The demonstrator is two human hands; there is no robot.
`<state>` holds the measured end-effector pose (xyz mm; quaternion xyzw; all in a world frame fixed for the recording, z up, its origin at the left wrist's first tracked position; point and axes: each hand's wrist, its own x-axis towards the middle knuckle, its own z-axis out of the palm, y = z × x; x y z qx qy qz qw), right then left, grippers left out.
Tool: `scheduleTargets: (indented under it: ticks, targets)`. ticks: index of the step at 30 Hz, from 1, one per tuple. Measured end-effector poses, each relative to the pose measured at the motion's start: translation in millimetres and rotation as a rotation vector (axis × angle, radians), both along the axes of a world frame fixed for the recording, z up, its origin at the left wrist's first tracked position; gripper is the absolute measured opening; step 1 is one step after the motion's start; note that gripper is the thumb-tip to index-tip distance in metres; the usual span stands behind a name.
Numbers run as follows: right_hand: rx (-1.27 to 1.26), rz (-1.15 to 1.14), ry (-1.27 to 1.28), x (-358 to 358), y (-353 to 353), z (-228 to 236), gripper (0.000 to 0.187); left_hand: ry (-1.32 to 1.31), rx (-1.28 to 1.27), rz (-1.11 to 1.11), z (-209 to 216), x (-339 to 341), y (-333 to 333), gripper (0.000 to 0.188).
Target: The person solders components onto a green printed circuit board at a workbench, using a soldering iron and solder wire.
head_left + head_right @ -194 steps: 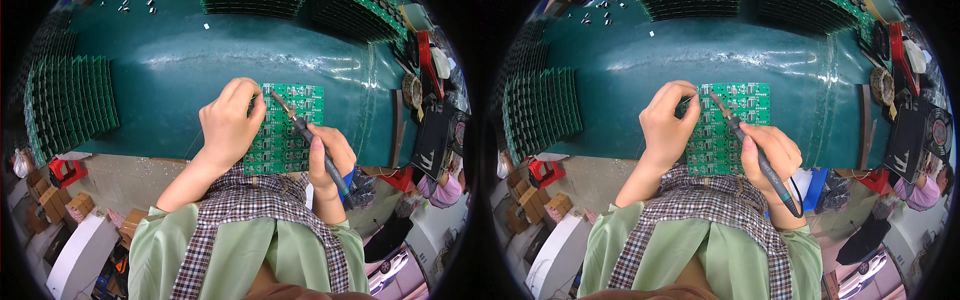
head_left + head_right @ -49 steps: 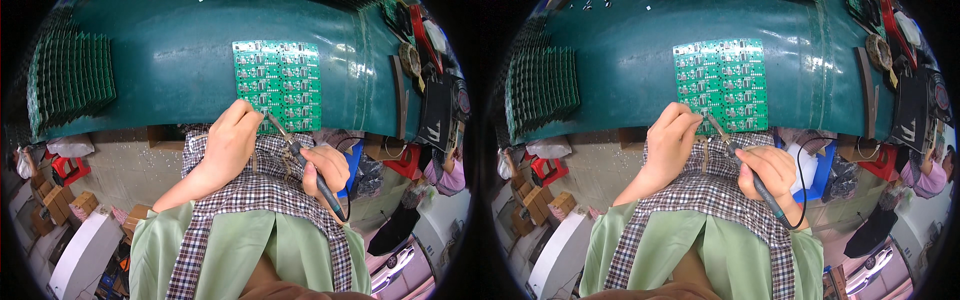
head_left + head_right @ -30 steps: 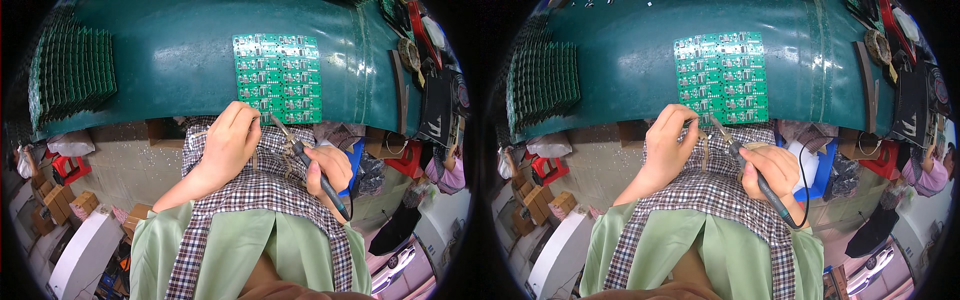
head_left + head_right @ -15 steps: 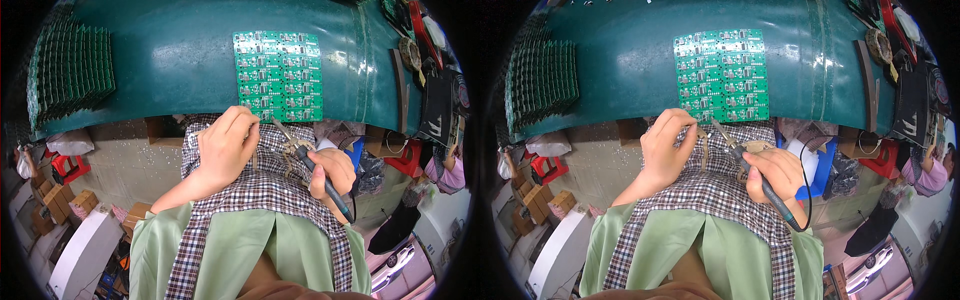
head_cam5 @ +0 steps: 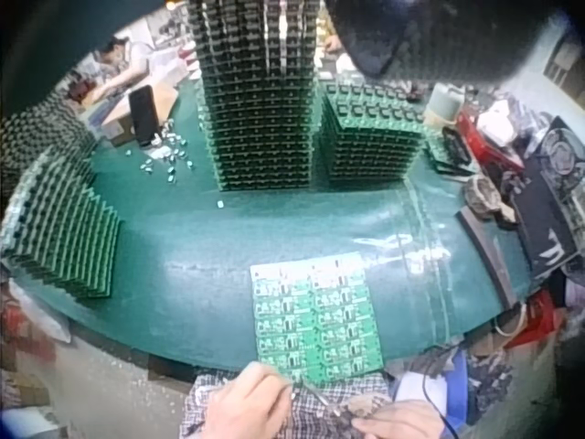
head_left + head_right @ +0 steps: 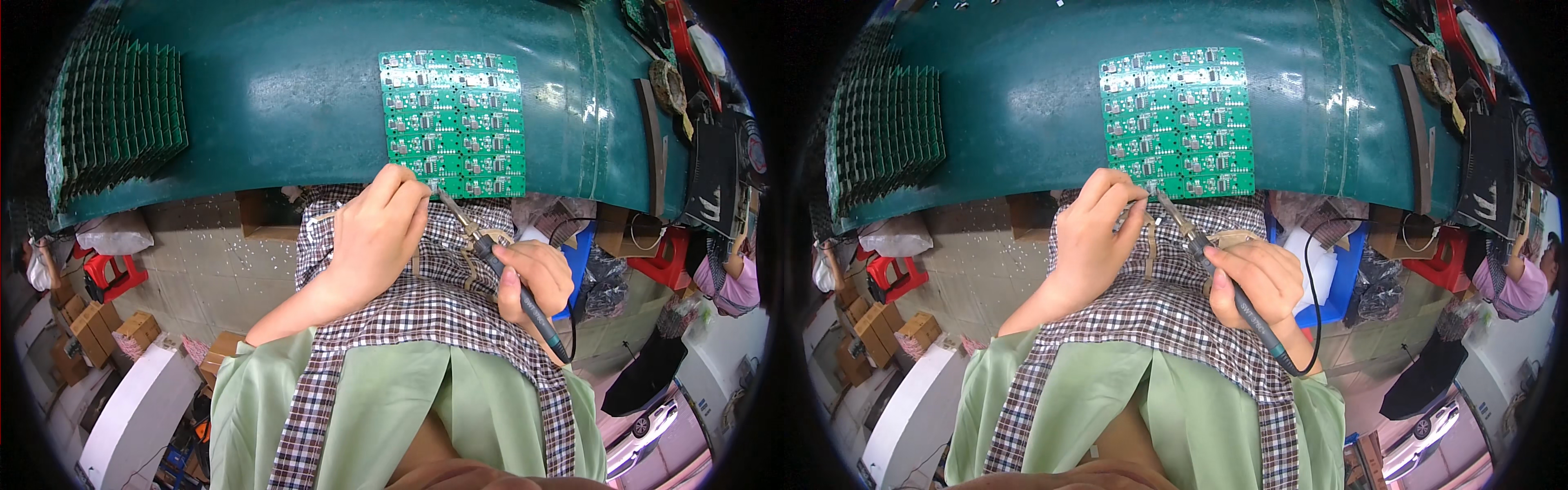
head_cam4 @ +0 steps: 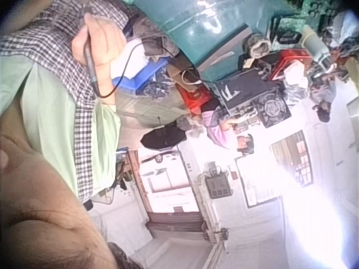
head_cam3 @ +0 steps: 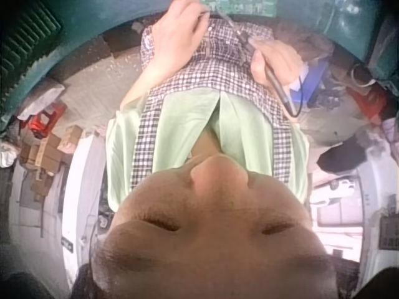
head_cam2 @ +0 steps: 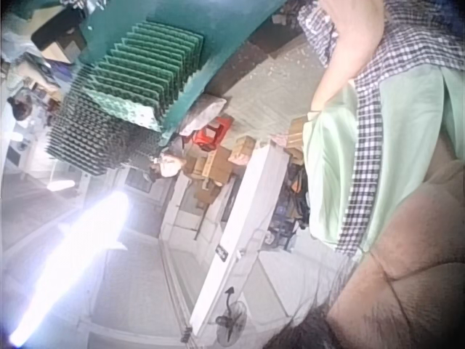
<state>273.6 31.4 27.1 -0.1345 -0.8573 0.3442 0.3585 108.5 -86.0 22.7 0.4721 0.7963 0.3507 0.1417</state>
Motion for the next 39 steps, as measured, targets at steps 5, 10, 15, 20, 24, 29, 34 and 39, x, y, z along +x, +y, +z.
scheduleTargets:
  ticks: [5,10,15,20,24,29,34,39]
  targets:
    - [0.006,0.006,-0.03,5,-3,1,0.016,0.042,-0.007,-0.061,-1,1,-1,0.014]
    - [0.06,-0.12,0.129,14,5,-2,0.019,0.017,0.202,-0.006,-2,-9,-4,0.018]
    - [-0.247,-0.396,0.023,3,13,-27,0.05,-0.231,-0.159,0.221,1,-29,-7,0.019]
    - [0.012,-0.32,-0.131,-29,0,-41,0.046,-0.398,0.07,0.229,-15,-22,-22,0.028]
    - [-0.283,-0.232,0.055,-24,-8,-31,0.032,-1.098,0.286,0.213,10,-35,-43,0.029]
    - [-0.056,-0.165,0.275,-20,57,-16,0.028,-0.689,0.44,0.588,110,-88,-107,0.025]
    - [0.351,-0.433,0.134,-55,119,11,0.024,-0.221,0.65,0.671,162,-201,-173,0.031]
    - [0.779,-0.515,0.003,-107,209,15,0.035,-0.272,0.586,0.686,128,-306,-248,0.029]
